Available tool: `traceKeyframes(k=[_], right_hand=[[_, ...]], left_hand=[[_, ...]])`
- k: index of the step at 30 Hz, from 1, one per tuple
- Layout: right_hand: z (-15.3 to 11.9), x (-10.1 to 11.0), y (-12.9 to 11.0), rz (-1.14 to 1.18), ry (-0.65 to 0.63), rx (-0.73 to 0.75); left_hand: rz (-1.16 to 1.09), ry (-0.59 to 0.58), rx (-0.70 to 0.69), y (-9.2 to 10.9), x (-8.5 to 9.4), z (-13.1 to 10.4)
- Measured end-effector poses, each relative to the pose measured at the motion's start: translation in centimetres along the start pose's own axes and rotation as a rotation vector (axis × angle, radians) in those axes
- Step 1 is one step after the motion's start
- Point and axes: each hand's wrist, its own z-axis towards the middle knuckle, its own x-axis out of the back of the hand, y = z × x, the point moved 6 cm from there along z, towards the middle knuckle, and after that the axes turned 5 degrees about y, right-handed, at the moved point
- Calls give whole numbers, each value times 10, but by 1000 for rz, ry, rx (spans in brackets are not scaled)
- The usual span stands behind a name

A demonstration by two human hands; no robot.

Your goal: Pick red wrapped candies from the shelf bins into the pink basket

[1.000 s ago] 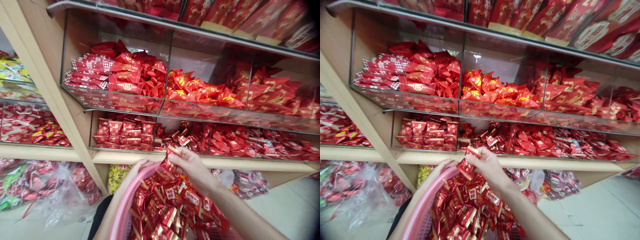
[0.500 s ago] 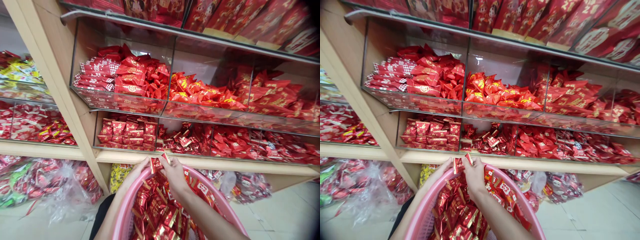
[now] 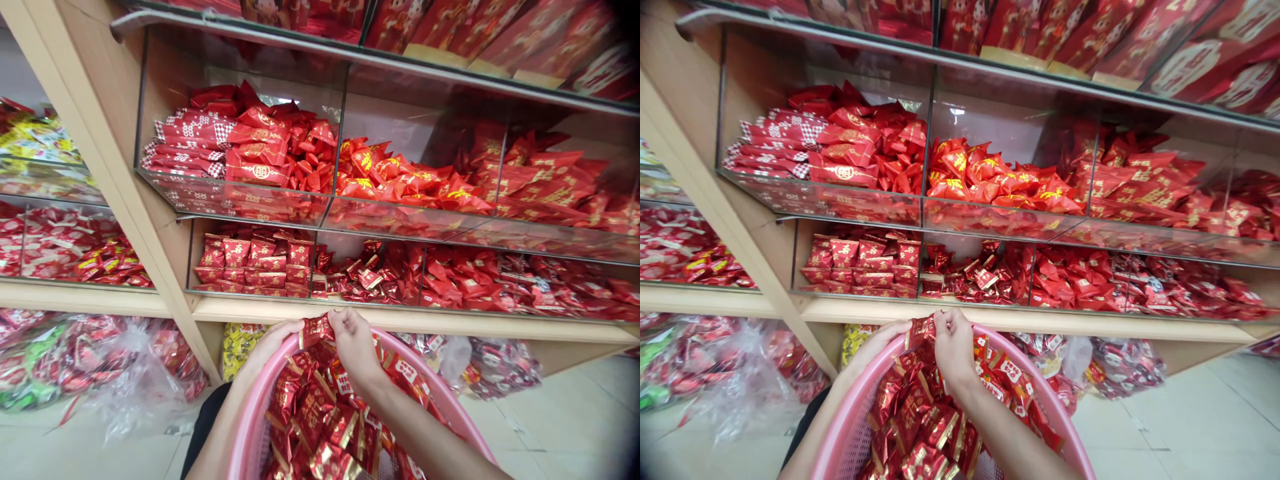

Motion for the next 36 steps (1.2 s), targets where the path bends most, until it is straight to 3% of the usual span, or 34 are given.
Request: traceKeyframes(k=[4,7,10,14,23,29,32,36], right_hand=[[1,3,-1,4,-16,5],[-1,14,-11,26,-45,-29],[-11,25,-24,17,-131,-47],[-28,33,-33,-95,-246,-4],[-48,76,-7,162,-115,-270],[-62,118,10,160,-5,-252],[-68,128,12,136,-10,-246],[-79,127,13,90,-113,-299]], left_hand=[[-10,4,-12,2,-4,-4],[-88,2,58,1,-8,-7],[-78,19,149,-3,-6,-6],[-30,70,152,-5,2,1],[-46,108,146,-1,-4,-7],[-40,80,193,-4,-1,-2],[-50,89,200,-2,-2,-4],[-54,102,205,-1,-3,-4]])
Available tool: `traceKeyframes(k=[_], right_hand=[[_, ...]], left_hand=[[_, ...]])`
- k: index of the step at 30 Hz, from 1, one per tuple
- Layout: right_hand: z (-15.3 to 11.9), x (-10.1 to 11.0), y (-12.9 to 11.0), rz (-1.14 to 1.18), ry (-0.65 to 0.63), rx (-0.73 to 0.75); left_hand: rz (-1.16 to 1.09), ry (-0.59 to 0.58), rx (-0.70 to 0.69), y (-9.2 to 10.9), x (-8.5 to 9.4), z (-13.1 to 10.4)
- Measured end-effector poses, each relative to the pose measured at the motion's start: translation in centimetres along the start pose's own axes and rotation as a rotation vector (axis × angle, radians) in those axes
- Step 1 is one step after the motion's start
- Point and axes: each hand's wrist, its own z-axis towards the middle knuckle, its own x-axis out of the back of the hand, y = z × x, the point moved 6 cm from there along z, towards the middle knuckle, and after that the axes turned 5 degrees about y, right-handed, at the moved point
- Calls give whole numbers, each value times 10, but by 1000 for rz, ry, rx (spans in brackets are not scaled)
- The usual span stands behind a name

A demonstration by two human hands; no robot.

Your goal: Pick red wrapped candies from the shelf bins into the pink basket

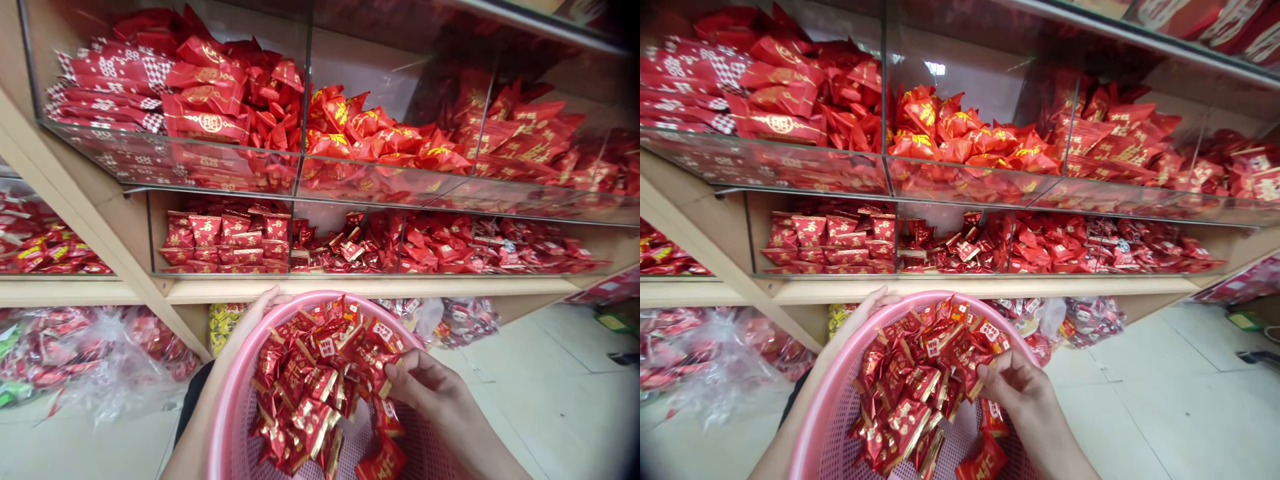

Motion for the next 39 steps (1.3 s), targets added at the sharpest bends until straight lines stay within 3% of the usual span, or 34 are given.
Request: traceKeyframes(k=[8,14,22,29,39], right_hand=[[-20,-10,11,-63,-146,-133],[-26,-58,22,-120,-309,-131],[-7,-114,-13,-400,-407,169],[-8,-141,4,-941,-368,335],[-4,-155,6,-919,-385,339]], left_hand=[[-12,30,19,-2,-1,0],[-3,12,10,0,0,-1],[-16,13,-7,-1,-1,4],[-34,43,-33,-5,2,3],[-10,52,-22,-2,3,8]])
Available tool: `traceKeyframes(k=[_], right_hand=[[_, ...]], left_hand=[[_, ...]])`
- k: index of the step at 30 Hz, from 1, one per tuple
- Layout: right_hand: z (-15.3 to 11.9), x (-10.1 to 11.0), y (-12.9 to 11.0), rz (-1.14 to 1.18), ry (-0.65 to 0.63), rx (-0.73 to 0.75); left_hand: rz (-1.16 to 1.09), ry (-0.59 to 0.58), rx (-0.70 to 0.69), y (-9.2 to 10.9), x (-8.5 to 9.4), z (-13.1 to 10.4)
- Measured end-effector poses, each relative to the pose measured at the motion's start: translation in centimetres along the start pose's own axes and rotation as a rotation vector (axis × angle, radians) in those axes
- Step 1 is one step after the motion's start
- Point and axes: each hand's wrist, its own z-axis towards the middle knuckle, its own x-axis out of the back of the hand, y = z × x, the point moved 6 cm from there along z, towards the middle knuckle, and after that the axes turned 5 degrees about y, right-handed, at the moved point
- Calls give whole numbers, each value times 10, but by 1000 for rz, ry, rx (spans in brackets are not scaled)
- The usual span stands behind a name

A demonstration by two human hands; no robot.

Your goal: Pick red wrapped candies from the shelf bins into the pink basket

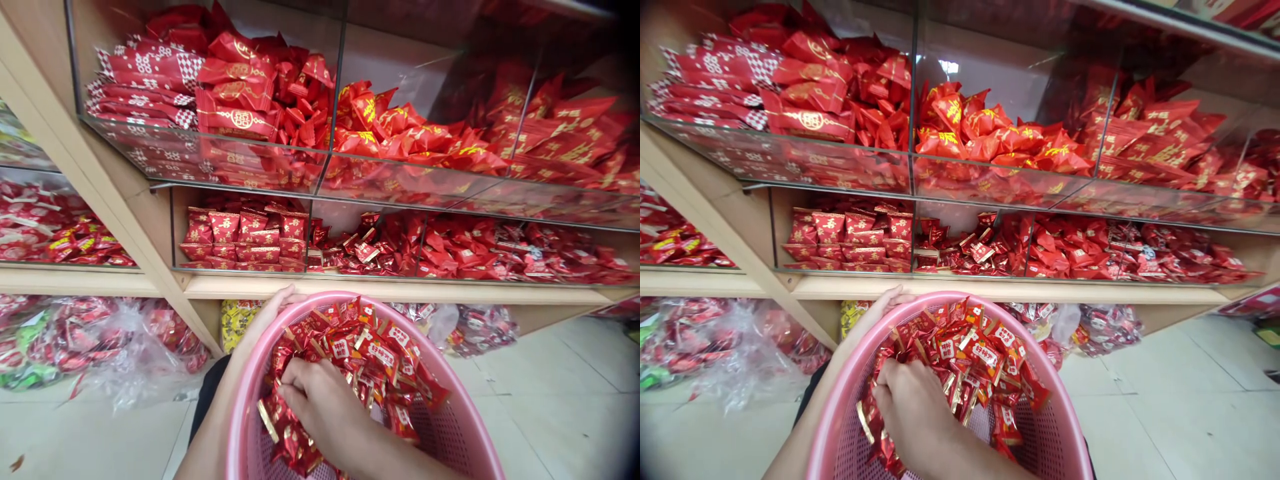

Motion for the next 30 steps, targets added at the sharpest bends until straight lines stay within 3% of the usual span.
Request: traceKeyframes(k=[4,8,13,16,21,30], right_hand=[[-6,4,-5,51,-63,45],[-12,29,-14,132,-124,144],[14,60,-6,363,-70,176],[43,59,14,495,-99,42],[78,51,31,411,-92,-79],[91,41,31,195,10,-152]], left_hand=[[2,11,14,0,1,-2],[-21,19,15,-3,0,-5],[-34,3,14,-5,-1,-6],[-27,-23,19,-5,0,-3],[-26,-98,25,-6,1,4],[-53,-117,47,-3,-5,-1]])
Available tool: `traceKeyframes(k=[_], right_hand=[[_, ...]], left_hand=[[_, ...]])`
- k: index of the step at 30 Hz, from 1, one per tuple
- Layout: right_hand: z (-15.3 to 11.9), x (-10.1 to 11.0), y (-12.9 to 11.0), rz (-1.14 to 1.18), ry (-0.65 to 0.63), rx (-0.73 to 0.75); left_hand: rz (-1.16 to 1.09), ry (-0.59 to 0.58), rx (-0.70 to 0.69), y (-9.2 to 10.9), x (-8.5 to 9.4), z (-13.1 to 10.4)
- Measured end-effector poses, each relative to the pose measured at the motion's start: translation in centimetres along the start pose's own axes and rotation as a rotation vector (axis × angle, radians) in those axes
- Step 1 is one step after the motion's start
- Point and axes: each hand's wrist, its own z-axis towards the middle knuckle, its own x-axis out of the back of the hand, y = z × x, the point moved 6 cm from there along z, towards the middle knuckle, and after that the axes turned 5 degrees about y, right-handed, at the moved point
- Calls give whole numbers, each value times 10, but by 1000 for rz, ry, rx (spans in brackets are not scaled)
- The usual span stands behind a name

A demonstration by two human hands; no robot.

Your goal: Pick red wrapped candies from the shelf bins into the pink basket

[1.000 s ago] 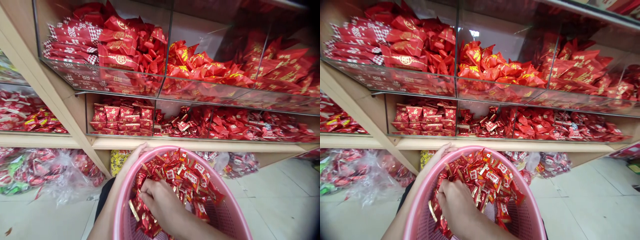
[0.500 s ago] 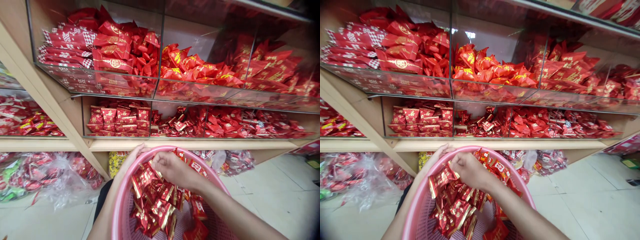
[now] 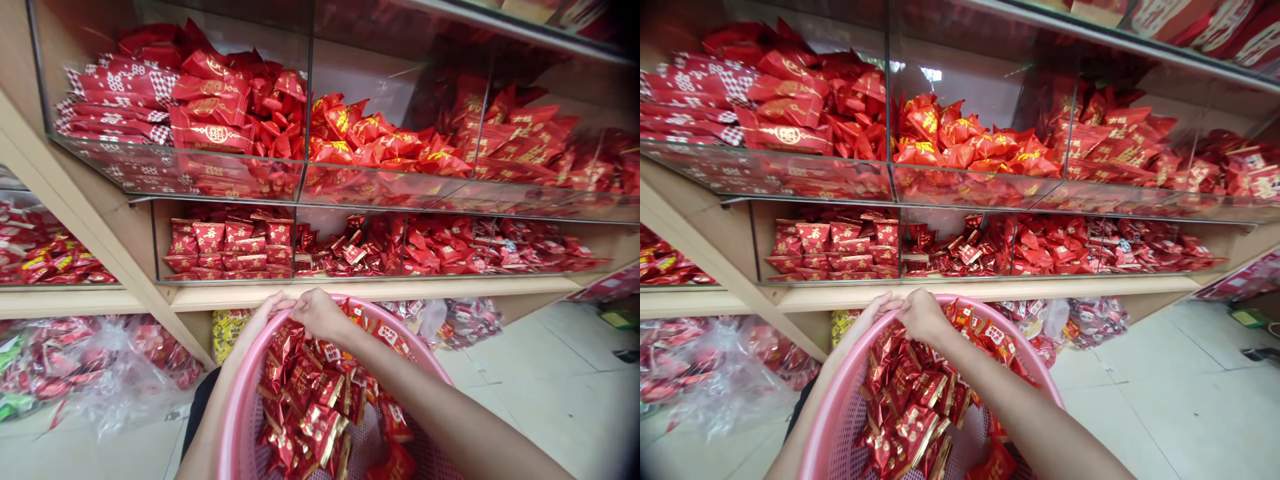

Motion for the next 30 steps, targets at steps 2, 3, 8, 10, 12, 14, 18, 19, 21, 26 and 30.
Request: traceKeyframes(k=[2,3,8,10,12,14,18,19,21,26,30], right_hand=[[-3,0,1,-59,20,18],[-5,1,0,-94,39,36],[-19,20,-12,-298,188,109],[-18,33,-20,-362,234,128],[-11,50,-28,-411,269,143],[2,67,-34,-450,302,145],[38,87,-38,-526,353,95],[46,87,-37,-546,351,72],[59,81,-37,-580,330,16],[80,59,-37,-637,245,-112],[87,51,-36,-651,198,-164]], left_hand=[[17,45,-8,0,3,1],[25,66,-16,1,5,1],[-5,20,-21,-2,7,6],[-11,-1,3,-4,7,7],[-8,5,21,-6,9,7],[-10,29,16,-5,10,6],[11,49,5,-3,9,3],[22,58,13,-3,9,2],[34,72,20,-2,7,0],[38,146,-7,2,6,-1],[40,169,-33,4,6,-3]])
